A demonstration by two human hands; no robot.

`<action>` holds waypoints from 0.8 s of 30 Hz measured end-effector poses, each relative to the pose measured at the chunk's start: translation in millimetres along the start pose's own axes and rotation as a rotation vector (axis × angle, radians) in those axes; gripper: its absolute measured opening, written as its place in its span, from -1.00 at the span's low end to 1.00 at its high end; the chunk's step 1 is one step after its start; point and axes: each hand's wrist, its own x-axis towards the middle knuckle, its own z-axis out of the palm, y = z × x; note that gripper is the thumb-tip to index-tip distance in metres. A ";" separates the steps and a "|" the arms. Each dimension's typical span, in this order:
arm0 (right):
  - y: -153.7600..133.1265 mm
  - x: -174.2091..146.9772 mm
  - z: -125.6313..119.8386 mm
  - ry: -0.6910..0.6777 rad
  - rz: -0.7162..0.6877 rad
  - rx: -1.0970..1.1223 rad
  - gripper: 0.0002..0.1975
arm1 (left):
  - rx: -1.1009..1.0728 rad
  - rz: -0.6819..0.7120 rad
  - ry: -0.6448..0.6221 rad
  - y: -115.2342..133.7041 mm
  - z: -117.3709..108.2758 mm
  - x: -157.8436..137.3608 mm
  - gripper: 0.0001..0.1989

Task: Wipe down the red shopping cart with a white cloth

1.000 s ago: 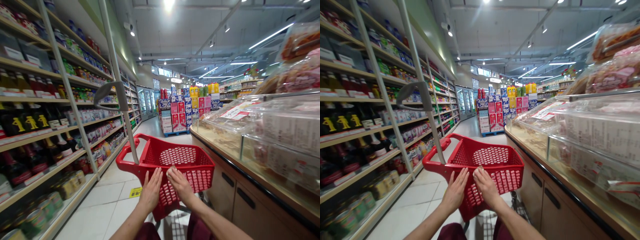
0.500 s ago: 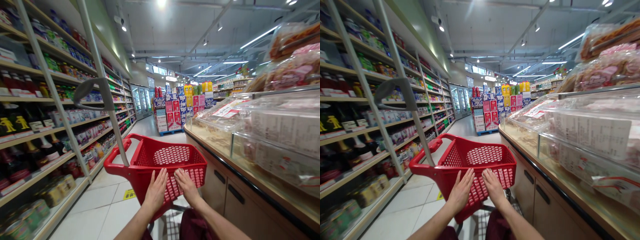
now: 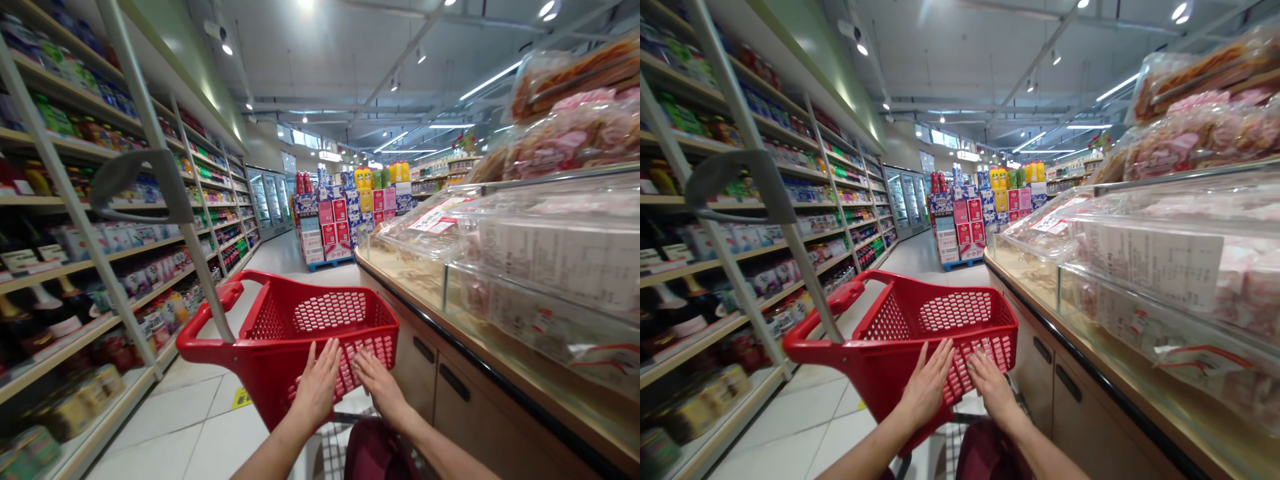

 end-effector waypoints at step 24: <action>75.1 -37.5 -4.2 0.139 0.334 0.065 -0.53 | -0.095 -0.004 -0.058 38.1 22.3 45.0 -0.32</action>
